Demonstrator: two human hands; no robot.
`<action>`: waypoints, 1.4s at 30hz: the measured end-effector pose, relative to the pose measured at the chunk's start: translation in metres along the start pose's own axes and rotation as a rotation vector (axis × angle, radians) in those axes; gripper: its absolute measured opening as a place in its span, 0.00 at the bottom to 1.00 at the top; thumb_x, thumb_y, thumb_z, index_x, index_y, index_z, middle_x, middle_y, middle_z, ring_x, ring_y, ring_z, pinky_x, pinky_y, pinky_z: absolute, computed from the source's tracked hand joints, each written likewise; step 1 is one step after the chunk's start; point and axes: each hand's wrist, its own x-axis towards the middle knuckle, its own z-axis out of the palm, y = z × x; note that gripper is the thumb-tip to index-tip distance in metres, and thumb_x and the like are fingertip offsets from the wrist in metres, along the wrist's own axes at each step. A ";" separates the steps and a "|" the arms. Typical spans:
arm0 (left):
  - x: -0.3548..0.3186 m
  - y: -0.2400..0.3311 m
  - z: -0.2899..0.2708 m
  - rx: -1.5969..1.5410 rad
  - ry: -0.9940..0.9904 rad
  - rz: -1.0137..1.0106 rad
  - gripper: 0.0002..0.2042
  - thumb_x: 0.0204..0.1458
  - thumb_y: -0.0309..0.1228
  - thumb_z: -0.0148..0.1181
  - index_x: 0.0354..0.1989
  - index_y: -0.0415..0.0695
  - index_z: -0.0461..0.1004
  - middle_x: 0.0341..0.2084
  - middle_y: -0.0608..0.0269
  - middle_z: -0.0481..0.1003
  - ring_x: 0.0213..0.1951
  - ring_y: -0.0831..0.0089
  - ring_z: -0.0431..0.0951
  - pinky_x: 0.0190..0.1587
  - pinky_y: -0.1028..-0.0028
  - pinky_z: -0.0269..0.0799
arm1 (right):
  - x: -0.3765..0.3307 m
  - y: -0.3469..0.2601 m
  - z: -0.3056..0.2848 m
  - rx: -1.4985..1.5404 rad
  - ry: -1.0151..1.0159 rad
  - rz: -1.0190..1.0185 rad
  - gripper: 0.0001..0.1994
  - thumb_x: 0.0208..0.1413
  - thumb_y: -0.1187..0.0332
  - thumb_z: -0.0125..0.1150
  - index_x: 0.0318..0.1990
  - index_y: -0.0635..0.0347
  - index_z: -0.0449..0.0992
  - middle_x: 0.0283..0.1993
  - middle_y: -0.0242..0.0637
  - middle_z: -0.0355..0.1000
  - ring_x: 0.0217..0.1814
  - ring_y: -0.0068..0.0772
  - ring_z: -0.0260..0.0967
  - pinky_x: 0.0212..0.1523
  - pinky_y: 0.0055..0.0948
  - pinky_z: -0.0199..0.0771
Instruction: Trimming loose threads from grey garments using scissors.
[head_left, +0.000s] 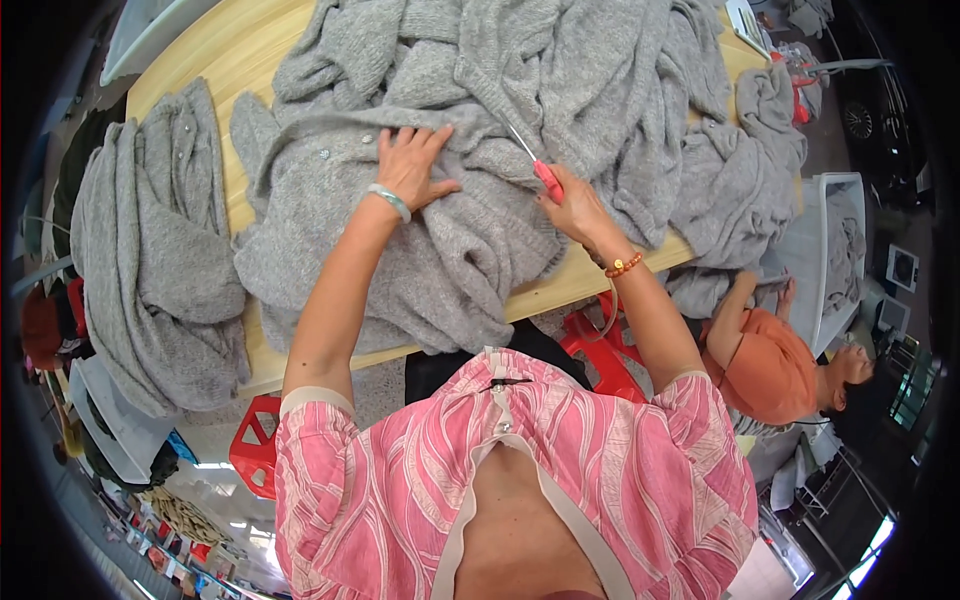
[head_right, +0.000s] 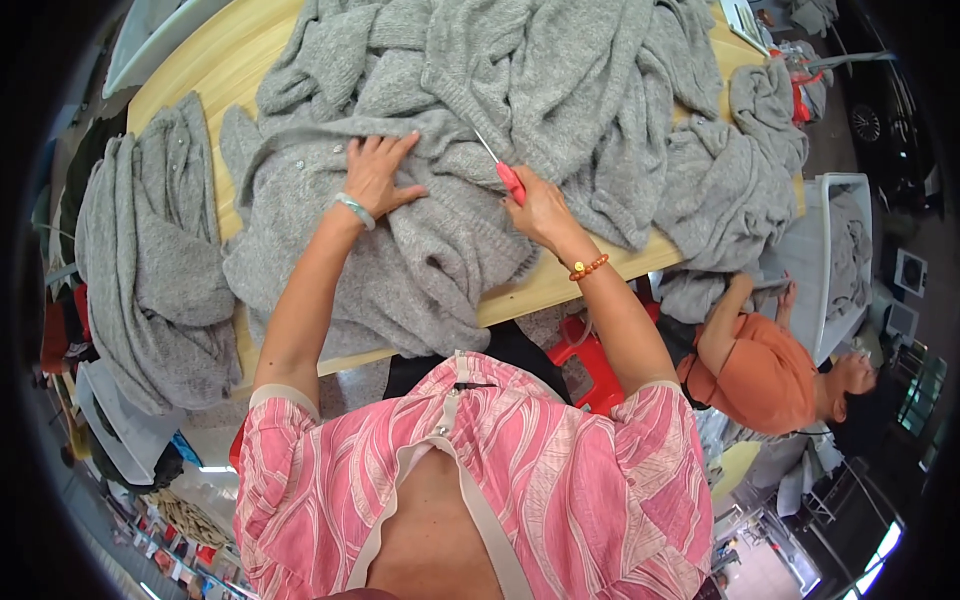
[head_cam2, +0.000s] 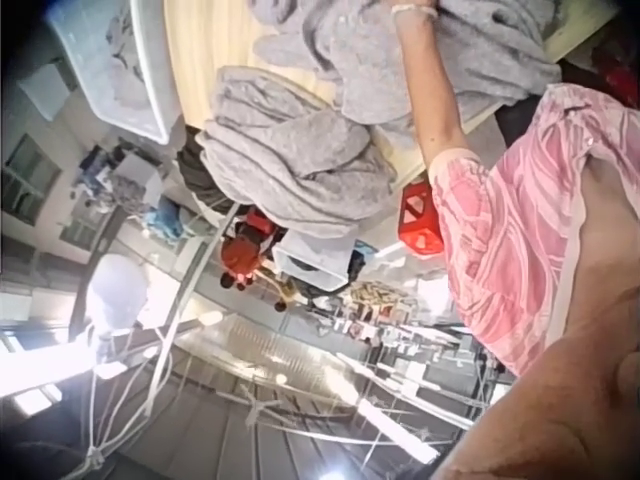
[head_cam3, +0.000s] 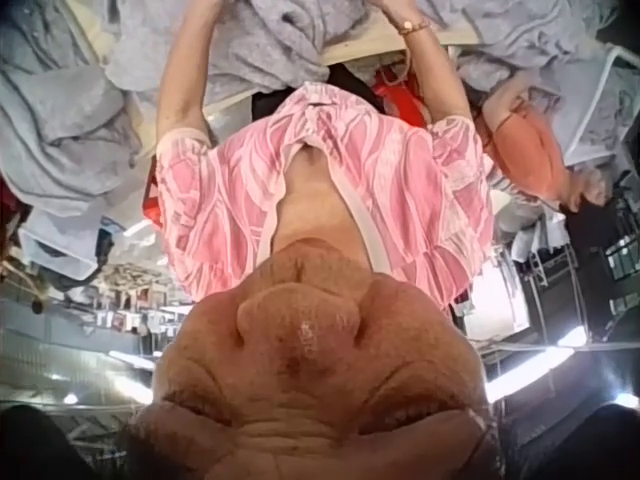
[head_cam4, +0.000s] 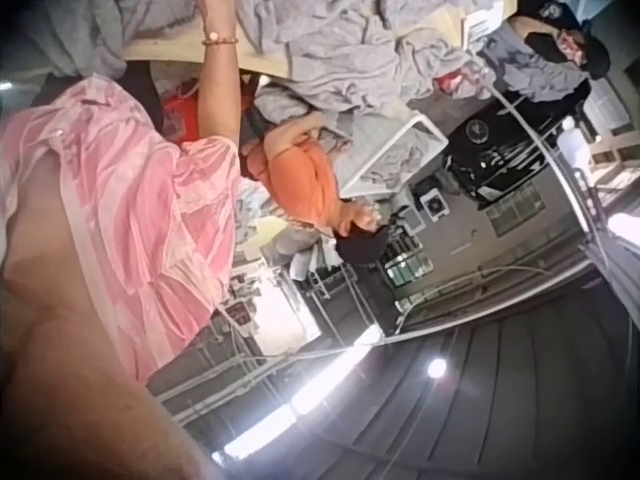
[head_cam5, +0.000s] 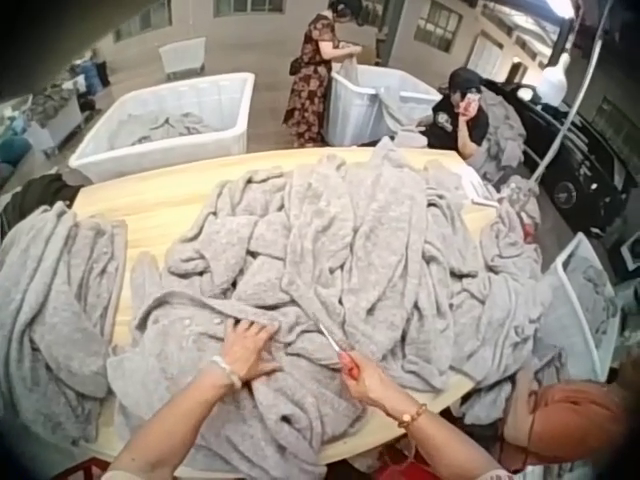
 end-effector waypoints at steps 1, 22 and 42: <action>-0.003 0.000 0.003 0.003 0.000 0.003 0.34 0.40 0.43 0.67 0.58 0.50 0.64 0.45 0.59 0.72 0.51 0.60 0.66 0.59 0.54 0.51 | -0.005 0.003 0.002 0.051 0.008 0.017 0.18 0.48 0.69 0.60 0.48 0.59 0.66 0.34 0.56 0.71 0.41 0.62 0.68 0.41 0.48 0.68; 0.013 0.027 0.014 0.187 0.312 0.042 0.16 0.44 0.28 0.63 0.44 0.45 0.72 0.39 0.56 0.72 0.45 0.57 0.70 0.44 0.66 0.70 | 0.057 0.090 -0.087 -0.149 0.498 -0.057 0.22 0.50 0.71 0.57 0.55 0.57 0.67 0.51 0.50 0.67 0.54 0.51 0.65 0.54 0.39 0.65; -0.152 -0.087 -0.045 -0.695 0.496 -0.785 0.10 0.56 0.26 0.53 0.45 0.39 0.69 0.35 0.58 0.75 0.31 0.76 0.75 0.34 0.77 0.73 | -0.003 -0.036 0.036 0.226 -0.139 -0.374 0.25 0.46 0.68 0.65 0.53 0.60 0.66 0.48 0.48 0.67 0.50 0.52 0.66 0.50 0.38 0.68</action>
